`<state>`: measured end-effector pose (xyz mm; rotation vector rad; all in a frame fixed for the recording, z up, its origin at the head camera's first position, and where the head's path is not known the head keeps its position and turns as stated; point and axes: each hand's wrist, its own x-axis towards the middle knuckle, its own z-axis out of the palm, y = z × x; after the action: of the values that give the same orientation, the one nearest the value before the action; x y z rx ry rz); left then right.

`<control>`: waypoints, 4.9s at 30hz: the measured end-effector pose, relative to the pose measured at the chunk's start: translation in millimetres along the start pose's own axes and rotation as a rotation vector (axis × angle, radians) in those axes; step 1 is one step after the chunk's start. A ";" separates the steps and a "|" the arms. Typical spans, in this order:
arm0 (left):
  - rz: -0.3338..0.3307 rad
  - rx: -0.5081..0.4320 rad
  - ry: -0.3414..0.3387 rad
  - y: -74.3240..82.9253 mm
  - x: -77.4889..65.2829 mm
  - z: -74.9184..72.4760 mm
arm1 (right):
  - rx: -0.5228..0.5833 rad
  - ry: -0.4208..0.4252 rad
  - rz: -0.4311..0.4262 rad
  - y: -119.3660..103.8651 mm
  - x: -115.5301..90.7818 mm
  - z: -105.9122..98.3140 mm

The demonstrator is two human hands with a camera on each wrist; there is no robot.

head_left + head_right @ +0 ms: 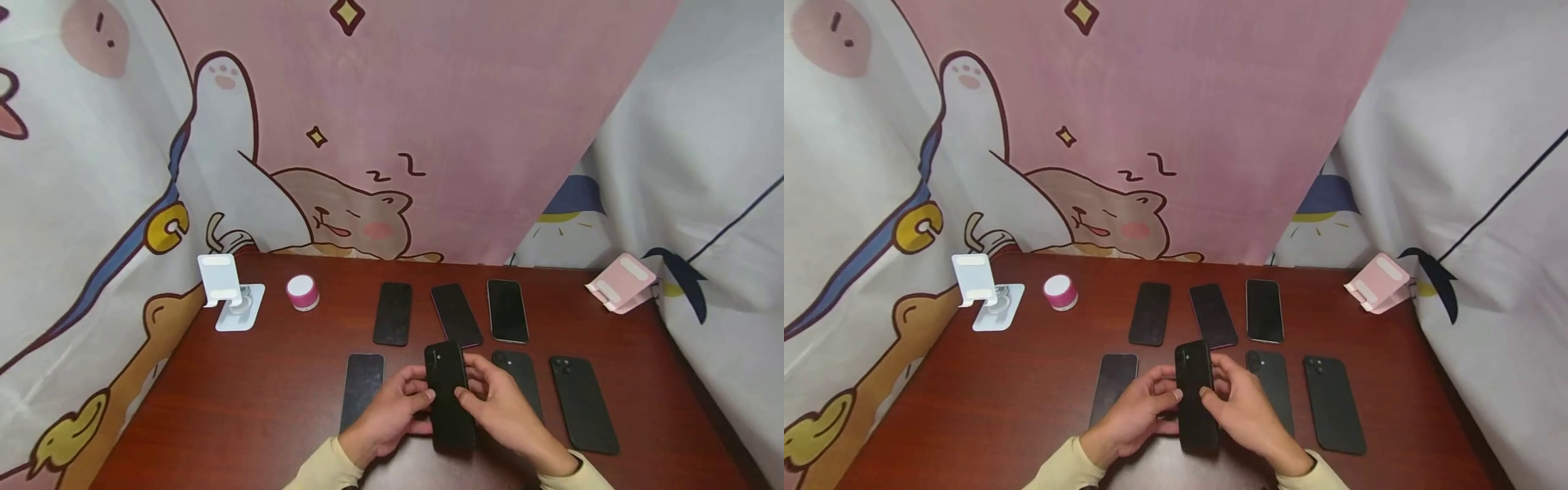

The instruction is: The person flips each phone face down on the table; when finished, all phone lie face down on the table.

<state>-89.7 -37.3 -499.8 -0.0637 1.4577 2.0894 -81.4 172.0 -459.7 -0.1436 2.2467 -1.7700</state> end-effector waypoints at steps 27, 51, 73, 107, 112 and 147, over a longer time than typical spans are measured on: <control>0.081 0.327 0.051 4.6 3.0 -2.2 | -0.233 0.097 0.123 26.0 -2.9 -11.5; 0.129 0.406 0.064 4.9 -0.2 1.4 | -0.376 0.119 0.101 26.7 -12.1 -10.9; 0.169 0.338 0.128 26.5 -27.5 -41.3 | -0.355 0.120 0.009 10.1 10.0 9.4; 0.103 0.388 0.347 44.5 -56.8 -94.1 | 0.283 -0.229 0.102 7.0 40.5 90.9; 0.113 0.339 0.357 42.7 -54.6 -98.7 | 0.294 -0.212 0.101 5.0 40.4 93.7; 0.102 0.299 0.103 13.0 -38.2 -63.3 | 0.360 -0.175 0.158 9.1 29.7 78.2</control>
<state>-82.3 -112.0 -500.5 0.0211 1.8551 1.9475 -87.4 93.6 -489.7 -0.0433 1.7381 -1.9547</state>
